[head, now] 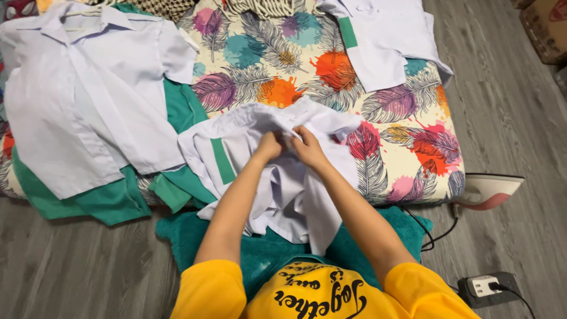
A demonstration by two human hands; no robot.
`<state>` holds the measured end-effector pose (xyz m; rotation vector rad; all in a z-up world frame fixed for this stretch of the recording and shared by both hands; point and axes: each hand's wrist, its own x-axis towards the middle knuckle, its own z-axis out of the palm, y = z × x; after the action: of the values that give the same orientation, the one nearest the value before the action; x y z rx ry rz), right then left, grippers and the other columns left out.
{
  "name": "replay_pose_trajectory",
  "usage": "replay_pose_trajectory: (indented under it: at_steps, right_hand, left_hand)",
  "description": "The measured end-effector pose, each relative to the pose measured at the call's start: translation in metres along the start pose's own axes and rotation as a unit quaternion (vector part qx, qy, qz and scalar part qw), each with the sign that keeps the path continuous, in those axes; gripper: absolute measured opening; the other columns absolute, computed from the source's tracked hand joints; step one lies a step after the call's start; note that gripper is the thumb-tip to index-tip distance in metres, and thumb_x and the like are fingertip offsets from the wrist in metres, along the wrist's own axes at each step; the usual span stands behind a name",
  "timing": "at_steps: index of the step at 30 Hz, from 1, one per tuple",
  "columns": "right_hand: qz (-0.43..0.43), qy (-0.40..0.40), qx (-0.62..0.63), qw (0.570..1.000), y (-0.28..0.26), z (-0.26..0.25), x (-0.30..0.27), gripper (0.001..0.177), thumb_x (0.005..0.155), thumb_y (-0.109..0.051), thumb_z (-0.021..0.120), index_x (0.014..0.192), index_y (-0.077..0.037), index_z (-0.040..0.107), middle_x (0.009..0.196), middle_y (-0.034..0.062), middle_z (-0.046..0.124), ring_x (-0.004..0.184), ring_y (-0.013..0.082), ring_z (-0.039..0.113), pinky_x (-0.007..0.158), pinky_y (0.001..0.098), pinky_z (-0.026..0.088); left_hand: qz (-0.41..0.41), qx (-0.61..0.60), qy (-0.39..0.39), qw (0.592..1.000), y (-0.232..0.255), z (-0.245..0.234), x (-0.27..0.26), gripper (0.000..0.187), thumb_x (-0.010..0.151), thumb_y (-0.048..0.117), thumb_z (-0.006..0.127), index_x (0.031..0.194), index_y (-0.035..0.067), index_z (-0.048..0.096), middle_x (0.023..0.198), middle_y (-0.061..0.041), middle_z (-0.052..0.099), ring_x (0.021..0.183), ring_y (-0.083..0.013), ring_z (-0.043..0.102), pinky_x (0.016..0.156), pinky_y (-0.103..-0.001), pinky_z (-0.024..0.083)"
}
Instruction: The person irons a white short-sleeved shirt with green trim on a patterned surface. They button the collar, smooth the fabric, and use a handheld iron to press the collar, sleeves, and body of the shirt.
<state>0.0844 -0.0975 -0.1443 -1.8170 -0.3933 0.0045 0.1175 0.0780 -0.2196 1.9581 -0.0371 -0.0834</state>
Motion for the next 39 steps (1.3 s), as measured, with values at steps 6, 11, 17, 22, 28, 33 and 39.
replay_pose_trajectory:
  at_steps: [6,11,17,22,28,33,39]
  right_hand:
    - [0.114,-0.093,0.376,0.915,-0.091,-0.011,-0.036,0.023,0.107,-0.014,0.057,0.128,-0.005,0.054,0.097,0.0006,0.064,0.087,0.0092,0.061,0.078,0.0256,0.05]
    - [0.151,0.039,0.383,0.91,-0.114,-0.044,-0.031,0.044,0.097,-0.02,0.062,0.139,-0.009,0.056,0.115,0.0023,0.07,0.103,0.0119,0.067,0.093,0.0248,0.052]
    - [0.185,0.066,0.551,0.811,-0.095,-0.089,-0.027,0.047,0.091,-0.032,0.067,0.124,0.001,0.061,0.11,0.0128,0.073,0.099,0.0238,0.071,0.091,0.0358,0.058]
    - [0.165,-0.018,0.518,0.839,-0.097,-0.061,-0.04,0.034,0.095,-0.015,0.074,0.121,0.005,0.065,0.102,0.0121,0.072,0.089,0.0217,0.069,0.081,0.0344,0.056]
    - [0.211,0.017,0.554,0.805,-0.083,-0.055,-0.043,0.033,0.089,-0.017,0.068,0.115,0.004,0.068,0.101,0.0111,0.074,0.09,0.0206,0.072,0.085,0.0321,0.058]
    - [0.03,0.185,0.271,0.944,-0.013,-0.125,0.012,0.039,0.099,-0.03,0.063,0.123,-0.001,0.068,0.118,0.0051,0.071,0.114,0.0123,0.064,0.106,0.0247,0.046]
    - [0.037,0.187,0.385,0.903,-0.001,-0.271,0.023,0.031,0.099,-0.036,0.061,0.112,-0.008,0.069,0.105,0.005,0.069,0.099,0.0188,0.067,0.094,0.0333,0.054]
  left_hand:
    - [-0.029,-0.367,0.011,0.93,0.053,0.07,-0.009,0.033,0.081,0.02,0.063,0.11,0.008,0.073,0.106,-0.019,0.076,0.099,-0.0309,0.074,0.09,-0.04,0.057]
    - [0.019,-0.402,-0.006,0.915,0.114,0.1,-0.006,0.031,0.082,0.018,0.064,0.11,0.007,0.072,0.108,-0.018,0.075,0.102,-0.0295,0.073,0.092,-0.039,0.056]
    - [0.071,-0.375,-0.032,0.924,0.164,0.12,-0.009,0.029,0.084,0.015,0.066,0.111,0.006,0.07,0.11,-0.016,0.075,0.105,-0.0278,0.072,0.095,-0.038,0.055]
    - [0.096,-0.364,-0.013,0.926,0.173,0.117,-0.034,0.027,0.086,0.013,0.067,0.112,0.005,0.068,0.113,-0.015,0.074,0.107,-0.0264,0.071,0.097,-0.037,0.054]
    - [0.124,-0.341,0.027,0.931,0.183,0.102,-0.057,0.026,0.088,0.011,0.069,0.113,0.004,0.066,0.115,-0.014,0.073,0.11,-0.0248,0.069,0.099,-0.035,0.052]
    - [0.175,-0.327,0.045,0.927,0.223,0.105,-0.044,0.025,0.089,0.009,0.07,0.113,0.003,0.064,0.118,-0.012,0.072,0.112,-0.0233,0.068,0.101,-0.034,0.051]
    - [0.212,-0.286,0.058,0.933,0.21,0.049,-0.057,0.025,0.091,0.007,0.072,0.114,0.001,0.062,0.12,-0.011,0.071,0.115,-0.0217,0.067,0.104,-0.033,0.05]
